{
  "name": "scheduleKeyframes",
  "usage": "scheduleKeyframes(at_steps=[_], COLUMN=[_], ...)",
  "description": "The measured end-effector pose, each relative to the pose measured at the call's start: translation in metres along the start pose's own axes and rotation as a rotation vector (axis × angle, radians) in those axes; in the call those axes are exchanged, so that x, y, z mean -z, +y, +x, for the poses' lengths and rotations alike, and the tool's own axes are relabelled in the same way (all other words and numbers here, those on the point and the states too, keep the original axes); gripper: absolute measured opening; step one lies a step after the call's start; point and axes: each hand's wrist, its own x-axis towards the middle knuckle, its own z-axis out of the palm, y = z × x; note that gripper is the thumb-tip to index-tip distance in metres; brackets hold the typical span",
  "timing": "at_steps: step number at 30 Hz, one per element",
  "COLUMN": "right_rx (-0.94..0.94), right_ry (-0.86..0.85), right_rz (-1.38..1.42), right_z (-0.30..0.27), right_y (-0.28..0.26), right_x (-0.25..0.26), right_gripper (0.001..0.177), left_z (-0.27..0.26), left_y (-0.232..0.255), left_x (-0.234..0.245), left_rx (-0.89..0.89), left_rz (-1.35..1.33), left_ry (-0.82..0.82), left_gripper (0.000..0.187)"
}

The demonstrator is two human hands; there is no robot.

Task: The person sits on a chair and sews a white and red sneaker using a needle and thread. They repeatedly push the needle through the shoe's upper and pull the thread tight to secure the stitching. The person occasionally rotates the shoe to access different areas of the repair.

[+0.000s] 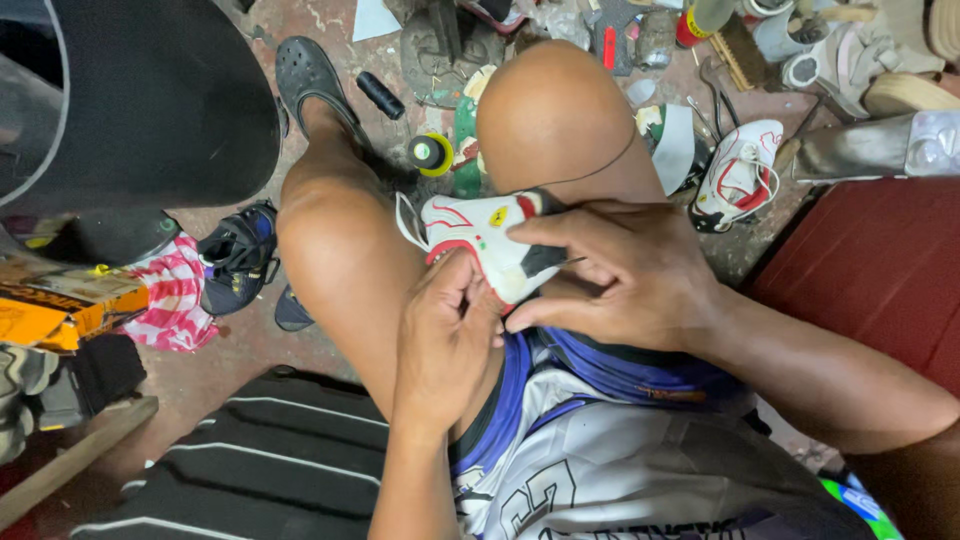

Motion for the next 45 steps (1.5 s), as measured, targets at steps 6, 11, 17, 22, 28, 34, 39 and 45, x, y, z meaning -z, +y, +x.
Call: scheduleKeyframes(at_steps=[6, 11, 17, 22, 28, 34, 39, 45], right_rx=[0.003, 0.008, -0.179, -0.210, -0.143, -0.075, -0.193, -0.451], right_ry=[0.103, 0.162, 0.155, 0.176, 0.143, 0.087, -0.072, -0.579], right_rz=[0.040, 0.067, 0.095, 0.215, 0.117, 0.174, 0.095, -0.234], right_z=[-0.005, -0.012, -0.021, -0.026, -0.019, -0.012, -0.003, 0.009], right_y=[0.016, 0.021, 0.028, 0.032, 0.028, 0.019, 0.008, -0.005], right_x=[0.005, -0.001, 0.013, 0.015, 0.015, 0.010, 0.013, 0.049], right_gripper=[0.051, 0.040, 0.042, 0.046, 0.046, 0.044, 0.053, 0.114], left_z=[-0.003, -0.028, -0.061, -0.044, -0.024, 0.013, 0.009, 0.006], left_y=[-0.012, -0.043, -0.044, 0.000, 0.029, -0.013, -0.060, -0.081], left_x=[-0.017, 0.004, 0.074, 0.044, -0.010, -0.021, -0.022, -0.033], left_rx=[-0.091, 0.019, 0.041, 0.054, -0.364, 0.037, 0.180, 0.223], left_rz=[-0.022, -0.121, -0.464, 0.316, 0.350, 0.111, -0.285, -0.557], left_ry=[0.160, 0.411, 0.512, 0.779, 0.213, -0.083, -0.124, -0.063], left_gripper=[0.026, 0.049, 0.045, 0.009, 0.030, 0.015, 0.015, 0.016])
